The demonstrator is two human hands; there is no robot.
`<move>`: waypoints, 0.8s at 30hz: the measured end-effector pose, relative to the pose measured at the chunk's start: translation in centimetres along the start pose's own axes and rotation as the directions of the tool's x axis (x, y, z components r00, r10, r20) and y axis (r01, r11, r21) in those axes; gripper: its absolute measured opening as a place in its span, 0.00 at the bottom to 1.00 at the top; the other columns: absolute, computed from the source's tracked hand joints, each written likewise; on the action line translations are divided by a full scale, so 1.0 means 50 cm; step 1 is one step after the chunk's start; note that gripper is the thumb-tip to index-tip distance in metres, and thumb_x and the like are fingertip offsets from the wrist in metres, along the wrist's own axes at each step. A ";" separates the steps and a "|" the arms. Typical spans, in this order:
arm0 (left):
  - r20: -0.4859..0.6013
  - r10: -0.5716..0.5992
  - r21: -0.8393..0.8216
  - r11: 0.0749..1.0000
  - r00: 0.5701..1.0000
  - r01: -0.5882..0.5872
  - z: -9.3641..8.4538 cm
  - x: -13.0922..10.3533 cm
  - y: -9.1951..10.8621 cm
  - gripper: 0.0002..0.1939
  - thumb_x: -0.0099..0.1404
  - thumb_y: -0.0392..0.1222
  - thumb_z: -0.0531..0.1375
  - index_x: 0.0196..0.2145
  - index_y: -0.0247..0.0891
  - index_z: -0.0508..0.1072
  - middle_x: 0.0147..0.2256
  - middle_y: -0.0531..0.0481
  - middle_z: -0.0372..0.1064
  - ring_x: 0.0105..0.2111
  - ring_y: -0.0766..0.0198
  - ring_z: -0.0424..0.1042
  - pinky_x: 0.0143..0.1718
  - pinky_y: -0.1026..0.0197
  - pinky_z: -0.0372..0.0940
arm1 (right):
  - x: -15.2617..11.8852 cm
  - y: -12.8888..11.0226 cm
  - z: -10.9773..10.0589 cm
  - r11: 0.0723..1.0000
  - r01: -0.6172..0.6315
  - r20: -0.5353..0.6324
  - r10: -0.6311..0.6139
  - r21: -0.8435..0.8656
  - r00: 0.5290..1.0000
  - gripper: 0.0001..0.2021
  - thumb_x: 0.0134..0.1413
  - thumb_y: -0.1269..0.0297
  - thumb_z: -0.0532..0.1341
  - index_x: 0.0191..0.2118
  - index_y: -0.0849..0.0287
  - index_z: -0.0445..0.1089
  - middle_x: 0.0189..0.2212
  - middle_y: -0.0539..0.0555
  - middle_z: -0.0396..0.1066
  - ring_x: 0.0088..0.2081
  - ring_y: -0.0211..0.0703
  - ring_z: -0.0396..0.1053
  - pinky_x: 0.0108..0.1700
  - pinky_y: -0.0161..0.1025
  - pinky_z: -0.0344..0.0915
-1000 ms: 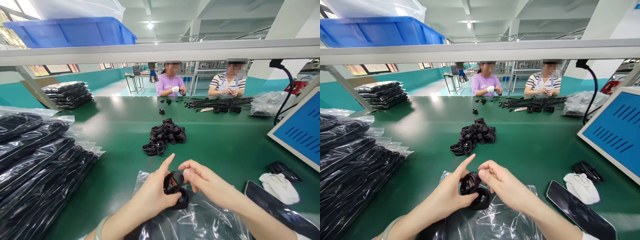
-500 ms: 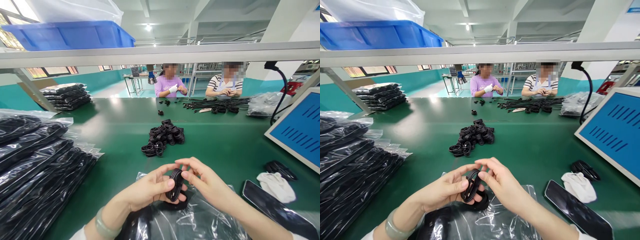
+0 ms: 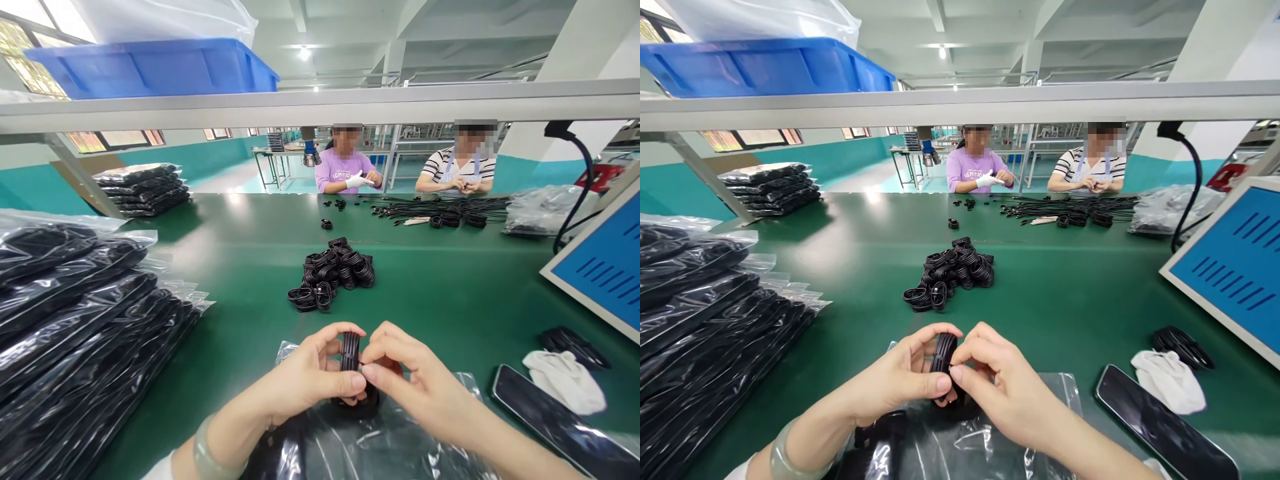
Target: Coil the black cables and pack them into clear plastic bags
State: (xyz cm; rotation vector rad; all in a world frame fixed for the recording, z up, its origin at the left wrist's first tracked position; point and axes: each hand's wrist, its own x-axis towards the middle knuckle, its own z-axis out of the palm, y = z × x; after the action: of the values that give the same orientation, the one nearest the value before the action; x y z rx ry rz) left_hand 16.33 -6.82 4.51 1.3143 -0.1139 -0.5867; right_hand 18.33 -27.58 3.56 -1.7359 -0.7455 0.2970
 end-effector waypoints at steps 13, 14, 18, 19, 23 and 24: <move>0.126 -0.028 -0.031 0.999 0.992 0.032 -0.027 0.000 0.000 0.31 0.52 0.31 0.72 0.52 0.44 0.68 0.45 0.49 0.68 0.36 0.63 0.77 0.37 0.64 0.71 | 0.014 0.011 -0.014 0.781 -0.438 0.293 0.335 0.445 0.895 0.18 0.60 0.49 0.63 0.32 0.59 0.63 0.22 0.43 0.51 0.24 0.32 0.42 0.27 0.35 0.40; 0.137 -0.019 -0.049 0.998 0.990 0.026 -0.028 0.001 -0.003 0.31 0.52 0.31 0.72 0.52 0.44 0.68 0.45 0.48 0.68 0.37 0.62 0.78 0.37 0.64 0.71 | 0.014 0.012 -0.016 0.750 -0.472 0.310 0.362 0.463 0.879 0.17 0.60 0.49 0.63 0.32 0.59 0.63 0.21 0.42 0.50 0.23 0.32 0.41 0.26 0.35 0.39; 0.139 0.020 -0.092 0.996 0.990 -0.007 -0.041 0.014 -0.020 0.33 0.52 0.33 0.73 0.54 0.47 0.68 0.49 0.47 0.66 0.39 0.59 0.78 0.39 0.61 0.71 | 0.015 0.013 -0.028 0.598 -0.593 0.351 0.480 0.539 0.804 0.13 0.60 0.53 0.62 0.35 0.56 0.62 0.17 0.40 0.50 0.19 0.31 0.39 0.24 0.35 0.36; 0.136 0.030 -0.097 0.995 0.990 -0.017 -0.044 0.016 -0.021 0.34 0.52 0.34 0.73 0.54 0.48 0.68 0.49 0.48 0.65 0.40 0.58 0.78 0.41 0.60 0.71 | 0.016 0.014 -0.031 0.587 -0.599 0.339 0.499 0.544 0.797 0.12 0.60 0.54 0.61 0.35 0.55 0.62 0.16 0.40 0.50 0.19 0.31 0.39 0.23 0.35 0.35; 0.113 0.063 0.065 0.995 0.992 -0.071 -0.038 0.008 -0.004 0.32 0.56 0.42 0.71 0.58 0.49 0.67 0.48 0.47 0.67 0.43 0.58 0.75 0.44 0.57 0.68 | 0.021 0.017 -0.048 0.694 -0.559 0.189 0.538 0.453 0.822 0.11 0.62 0.54 0.58 0.37 0.54 0.60 0.14 0.39 0.50 0.19 0.32 0.41 0.23 0.35 0.38; 0.094 0.064 0.202 0.976 0.994 -0.082 -0.031 0.004 0.001 0.33 0.57 0.43 0.70 0.59 0.50 0.67 0.48 0.47 0.69 0.44 0.57 0.74 0.46 0.56 0.67 | 0.022 0.017 -0.053 0.735 -0.538 0.139 0.533 0.413 0.835 0.11 0.63 0.53 0.57 0.39 0.54 0.60 0.15 0.39 0.51 0.20 0.33 0.42 0.24 0.34 0.40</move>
State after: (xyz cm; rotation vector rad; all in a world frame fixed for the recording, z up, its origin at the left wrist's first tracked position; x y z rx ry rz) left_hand 17.15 -5.56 4.09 1.4787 -0.3001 -0.5807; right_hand 20.92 -29.09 3.77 -1.4741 -0.1320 0.8113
